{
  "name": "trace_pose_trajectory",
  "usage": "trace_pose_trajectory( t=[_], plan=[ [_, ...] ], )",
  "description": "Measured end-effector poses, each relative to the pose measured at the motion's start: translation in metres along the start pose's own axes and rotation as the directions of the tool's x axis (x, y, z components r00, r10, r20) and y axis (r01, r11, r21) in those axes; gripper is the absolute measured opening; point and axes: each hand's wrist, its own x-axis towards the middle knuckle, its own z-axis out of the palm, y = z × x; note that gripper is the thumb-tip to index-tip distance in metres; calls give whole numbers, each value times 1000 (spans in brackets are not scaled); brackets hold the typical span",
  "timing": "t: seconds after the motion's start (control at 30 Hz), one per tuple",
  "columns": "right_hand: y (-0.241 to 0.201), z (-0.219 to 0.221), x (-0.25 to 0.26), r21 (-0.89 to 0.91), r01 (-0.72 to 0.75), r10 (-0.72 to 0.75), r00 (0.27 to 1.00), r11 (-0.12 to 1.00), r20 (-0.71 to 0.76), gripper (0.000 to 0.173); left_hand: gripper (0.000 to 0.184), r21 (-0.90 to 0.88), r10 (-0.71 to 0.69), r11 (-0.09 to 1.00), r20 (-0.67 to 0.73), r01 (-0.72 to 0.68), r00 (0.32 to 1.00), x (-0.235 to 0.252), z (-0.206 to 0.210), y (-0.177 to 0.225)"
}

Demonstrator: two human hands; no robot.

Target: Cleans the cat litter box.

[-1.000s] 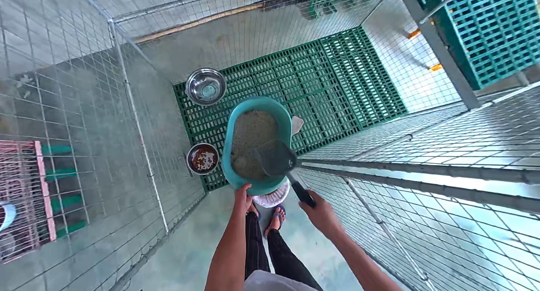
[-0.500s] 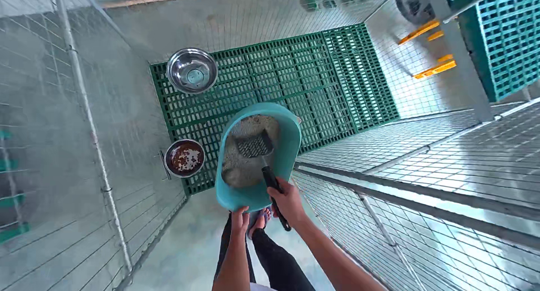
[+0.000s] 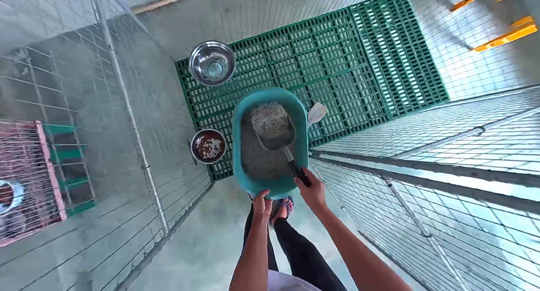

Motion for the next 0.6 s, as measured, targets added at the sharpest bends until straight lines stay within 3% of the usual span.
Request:
trace_pose_trajectory(
  t=[0.13,0.3,0.37,0.5,0.6],
  plan=[
    [1,-24,-16,-21,118,-119,992,993,-37,50,41,40,-52,998,9,52,999,0,19,7],
    [-14,-45,-20,-64,90,-90,996,994,6,51,57,506,-262,833,5,224,965,-10,28,37],
    [-26,-54,-22,-97,91,-84,993,991,77,51,61,593,-242,778,-20,207,970,-16,29,45],
    [-35,-64,-33,-160,70,-56,994,985,89,49,58,593,-159,794,-4,130,987,-34,16,48],
    [-42,-70,-37,-257,41,8,983,966,186,49,51,607,-150,785,-1,120,989,-50,-7,44]
  ],
)
